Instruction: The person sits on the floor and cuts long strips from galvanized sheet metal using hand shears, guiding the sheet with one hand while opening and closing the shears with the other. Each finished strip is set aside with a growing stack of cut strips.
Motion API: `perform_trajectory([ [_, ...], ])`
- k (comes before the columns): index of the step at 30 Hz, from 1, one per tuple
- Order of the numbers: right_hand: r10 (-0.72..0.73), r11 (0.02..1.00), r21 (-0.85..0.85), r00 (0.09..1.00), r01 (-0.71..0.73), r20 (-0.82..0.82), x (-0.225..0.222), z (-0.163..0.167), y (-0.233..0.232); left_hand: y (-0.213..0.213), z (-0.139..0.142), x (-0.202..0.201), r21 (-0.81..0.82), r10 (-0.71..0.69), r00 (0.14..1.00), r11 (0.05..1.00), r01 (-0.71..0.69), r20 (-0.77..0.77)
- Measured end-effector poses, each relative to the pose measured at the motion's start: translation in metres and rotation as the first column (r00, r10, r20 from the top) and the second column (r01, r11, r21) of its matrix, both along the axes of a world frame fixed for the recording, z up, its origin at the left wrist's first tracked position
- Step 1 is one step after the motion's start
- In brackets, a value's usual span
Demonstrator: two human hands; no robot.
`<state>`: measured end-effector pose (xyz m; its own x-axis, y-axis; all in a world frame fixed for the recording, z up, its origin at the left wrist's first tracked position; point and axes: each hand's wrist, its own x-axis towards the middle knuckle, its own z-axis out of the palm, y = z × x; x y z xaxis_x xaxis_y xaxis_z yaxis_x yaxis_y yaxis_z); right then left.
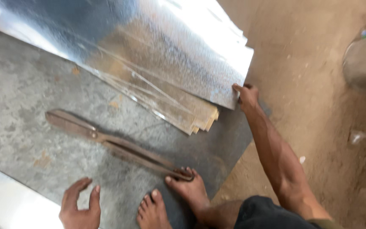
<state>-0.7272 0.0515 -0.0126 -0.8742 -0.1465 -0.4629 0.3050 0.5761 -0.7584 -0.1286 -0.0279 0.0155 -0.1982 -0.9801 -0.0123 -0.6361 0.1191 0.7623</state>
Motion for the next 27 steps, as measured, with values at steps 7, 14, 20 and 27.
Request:
perform_trajectory([
  [7,0.183,0.974,-0.167,0.966,-0.153,0.182,0.143,0.056,0.029,-0.012,-0.032,-0.066,0.801,0.392,0.772,0.549,0.239,-0.5],
  [14,0.362,0.895,-0.446,0.592,-0.005,0.72,0.262,0.017,0.086,0.0,-0.056,-0.141,0.835,0.472,0.698,0.406,0.371,-0.539],
  [20,0.068,0.946,-0.296,0.813,0.131,0.578,0.241,0.008,0.095,0.019,-0.05,-0.13,0.738,0.413,0.662,0.589,0.329,-0.626],
  [27,0.63,0.771,-0.278,0.753,-0.574,0.191,0.222,-0.011,0.048,-0.017,-0.047,-0.08,0.68,0.482,0.736,0.732,-0.041,-0.476],
])
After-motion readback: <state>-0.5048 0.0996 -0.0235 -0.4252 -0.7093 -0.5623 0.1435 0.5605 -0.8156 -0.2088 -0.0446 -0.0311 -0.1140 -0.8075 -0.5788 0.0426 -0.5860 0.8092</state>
